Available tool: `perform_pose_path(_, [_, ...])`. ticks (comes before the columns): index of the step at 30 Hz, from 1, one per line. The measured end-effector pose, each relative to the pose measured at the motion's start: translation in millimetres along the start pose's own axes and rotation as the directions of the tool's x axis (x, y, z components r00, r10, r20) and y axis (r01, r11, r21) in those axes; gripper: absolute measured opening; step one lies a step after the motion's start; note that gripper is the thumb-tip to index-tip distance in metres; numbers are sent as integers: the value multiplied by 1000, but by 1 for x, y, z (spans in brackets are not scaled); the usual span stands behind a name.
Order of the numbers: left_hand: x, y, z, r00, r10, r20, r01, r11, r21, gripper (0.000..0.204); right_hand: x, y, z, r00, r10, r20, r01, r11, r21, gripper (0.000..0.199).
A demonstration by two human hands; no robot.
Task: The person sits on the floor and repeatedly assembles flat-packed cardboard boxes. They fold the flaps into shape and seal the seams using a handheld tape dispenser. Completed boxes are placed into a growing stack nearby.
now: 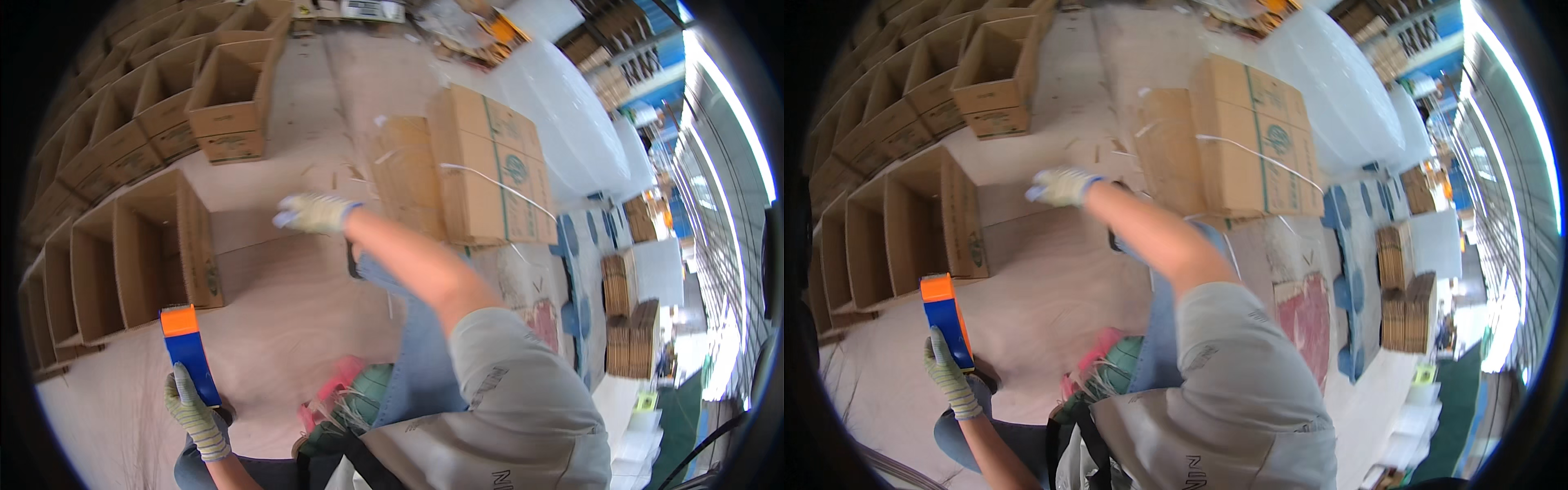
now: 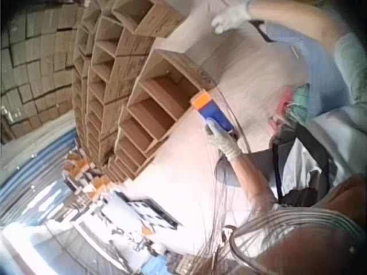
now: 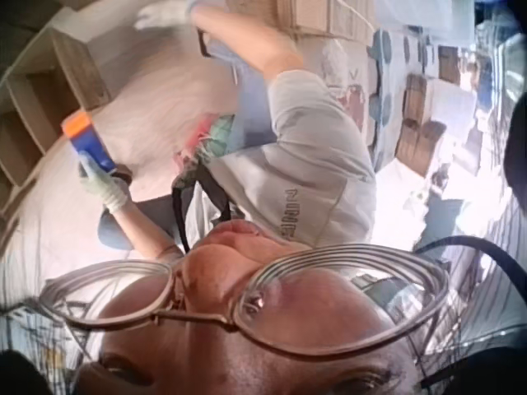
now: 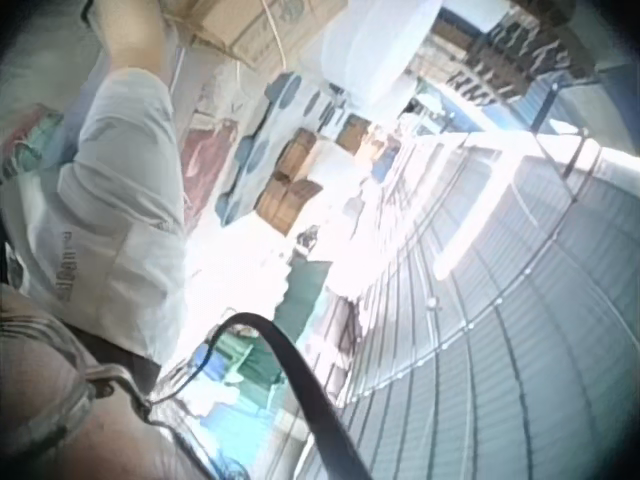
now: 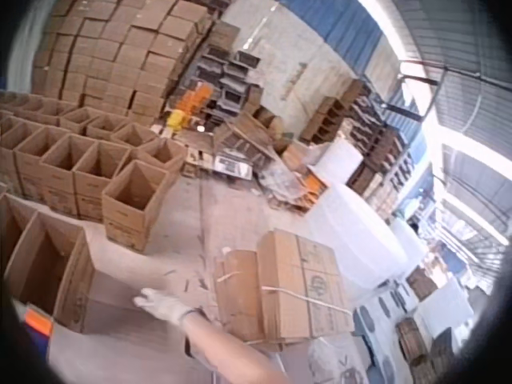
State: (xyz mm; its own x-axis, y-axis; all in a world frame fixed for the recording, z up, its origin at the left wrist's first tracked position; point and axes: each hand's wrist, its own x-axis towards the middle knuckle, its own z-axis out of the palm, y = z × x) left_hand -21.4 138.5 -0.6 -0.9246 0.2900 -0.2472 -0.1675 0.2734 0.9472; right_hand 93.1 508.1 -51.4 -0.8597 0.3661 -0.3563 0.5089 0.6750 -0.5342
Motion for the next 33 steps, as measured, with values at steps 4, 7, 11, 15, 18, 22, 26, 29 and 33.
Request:
perform_pose_path(4, [-8, -16, 18, 992, 6, 122, -2, 999, -33, 33, -188, 121, -52, 624, 366, -690, -519, 854, -16, 47])
perform_pose_path(7, [-12, -20, 35, 982, 47, 183, -38, 998, -52, 34, -306, 187, -13, 183, 611, -770, -773, 573, 271, 70])
perform_pose_path(11, [-25, -24, 54, 969, 36, 245, -34, 999, -12, 36, -322, 190, 46, 253, 696, -672, -894, 434, 113, 78])
perform_pose_path(15, [-54, -26, 65, 967, 2, 254, 3, 1000, -21, 38, -279, 162, 44, 350, 564, -748, -907, 405, -119, 73])
perform_pose_path(18, [-63, -34, 50, 956, -31, 293, 31, 1000, 6, 40, -266, 138, 19, 476, 558, -680, -838, 522, -158, 68])
perform_pose_path(22, [-51, -58, 26, 956, -81, 283, 74, 997, 36, 40, -233, 148, 2, 482, 409, -775, -807, 551, -212, 76])
perform_pose_path(26, [-58, -59, 45, 976, 4, 220, -14, 999, 44, 40, -202, 189, -21, 532, 386, -754, -803, 513, -304, 67])
perform_pose_path(29, [-75, -22, 60, 942, -81, 326, 58, 995, 78, 44, -194, 184, -68, 545, 386, -744, -788, 538, -299, 54])
perform_pose_path(33, [-60, -1, 75, 800, 140, 583, -265, 955, 135, 31, -224, 114, -115, 522, -161, -838, -514, 724, -460, 44])
